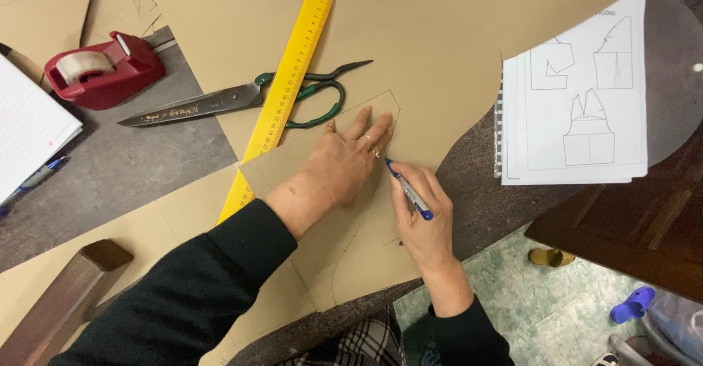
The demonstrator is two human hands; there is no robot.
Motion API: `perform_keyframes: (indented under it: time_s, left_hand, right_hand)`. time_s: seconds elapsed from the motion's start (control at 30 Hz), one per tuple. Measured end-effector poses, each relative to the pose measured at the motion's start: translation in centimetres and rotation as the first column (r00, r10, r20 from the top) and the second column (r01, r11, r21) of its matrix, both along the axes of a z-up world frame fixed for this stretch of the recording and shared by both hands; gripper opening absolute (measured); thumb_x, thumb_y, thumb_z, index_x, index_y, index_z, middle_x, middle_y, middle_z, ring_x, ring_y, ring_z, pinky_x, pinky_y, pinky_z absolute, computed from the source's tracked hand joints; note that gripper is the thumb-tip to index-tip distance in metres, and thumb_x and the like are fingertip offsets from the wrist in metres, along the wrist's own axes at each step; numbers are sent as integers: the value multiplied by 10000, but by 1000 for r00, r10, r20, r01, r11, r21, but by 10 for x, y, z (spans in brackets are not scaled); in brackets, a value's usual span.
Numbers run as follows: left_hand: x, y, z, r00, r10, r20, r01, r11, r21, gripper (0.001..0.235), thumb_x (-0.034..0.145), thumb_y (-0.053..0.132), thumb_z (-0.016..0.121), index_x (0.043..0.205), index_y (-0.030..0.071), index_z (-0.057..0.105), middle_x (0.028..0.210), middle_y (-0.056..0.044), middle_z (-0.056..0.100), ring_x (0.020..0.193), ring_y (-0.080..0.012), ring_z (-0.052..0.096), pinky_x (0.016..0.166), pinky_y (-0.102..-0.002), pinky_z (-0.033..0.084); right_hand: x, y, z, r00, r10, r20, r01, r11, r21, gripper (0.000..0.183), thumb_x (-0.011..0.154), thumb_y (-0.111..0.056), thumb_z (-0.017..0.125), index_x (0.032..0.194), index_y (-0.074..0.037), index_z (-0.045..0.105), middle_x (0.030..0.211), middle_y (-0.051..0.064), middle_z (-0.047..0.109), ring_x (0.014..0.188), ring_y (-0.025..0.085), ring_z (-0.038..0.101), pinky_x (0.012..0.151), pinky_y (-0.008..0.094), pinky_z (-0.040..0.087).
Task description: The person uses a blue pen and a yellow ruler to draw and trace lines on a large piece of brown paper, creating a pattern. They reference a notebook with sketches and adjust the paper and ruler throughout the process.
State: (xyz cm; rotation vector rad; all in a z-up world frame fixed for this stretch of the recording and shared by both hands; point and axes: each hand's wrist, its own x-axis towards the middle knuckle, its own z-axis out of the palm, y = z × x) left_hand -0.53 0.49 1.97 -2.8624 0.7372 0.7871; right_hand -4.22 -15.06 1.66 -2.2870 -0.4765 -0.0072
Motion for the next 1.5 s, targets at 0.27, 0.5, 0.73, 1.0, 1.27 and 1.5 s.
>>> perform_keyframes:
  time_s: [0.27,0.5,0.73,1.0,1.27,1.5]
  left_hand:
    - [-14,13,-15,1000,-3,2,3,991,-137,738,800,95,646,1468,87,335,1551,-98,197,1434,-382,178,1012,-675,339]
    - [-29,20,-28,999,-33,34,39,982,-186,731,764,299,762,1417,170,461,1545,-58,240,1419,-413,209,1010,-709,323]
    - [-36,25,-31,999,-21,33,28,971,-236,619,785,269,729,1368,247,522,1551,-59,240,1423,-444,186,1016,-725,298]
    - [-37,24,-33,999,-7,45,18,972,-236,631,793,335,680,1394,285,493,1564,-46,231,1434,-427,168,1035,-724,263]
    - [-38,25,-14,995,-101,-23,94,971,-219,980,722,565,742,1480,156,275,1583,-132,31,1407,-485,-35,981,-807,197]
    - [-39,24,-13,994,-90,-55,75,972,-222,1021,722,547,758,1496,143,227,1584,-128,-24,1406,-473,-81,959,-841,151]
  right_hand:
    - [-1,1,-3,1000,-4,26,3,1000,17,175,956,-57,575,1126,-81,611,926,101,613,920,358,655,744,424,537]
    - [-3,2,-5,997,-16,80,14,999,30,159,961,-49,588,1114,-70,625,917,103,618,909,367,655,734,416,534]
    - [-13,3,-2,999,-13,50,12,1000,2,168,979,-60,562,1138,-81,611,957,123,613,901,398,635,695,437,527]
    - [-52,4,-7,997,-24,-73,21,999,-46,238,960,11,529,1190,-21,584,971,166,597,866,338,651,709,463,552]
    - [-92,1,-12,995,75,69,-71,996,-54,213,979,-104,507,1139,13,583,1025,157,620,838,221,685,738,277,606]
    - [-113,10,6,999,47,22,-46,997,-61,165,960,-107,523,1056,-36,637,975,83,628,811,216,666,711,307,545]
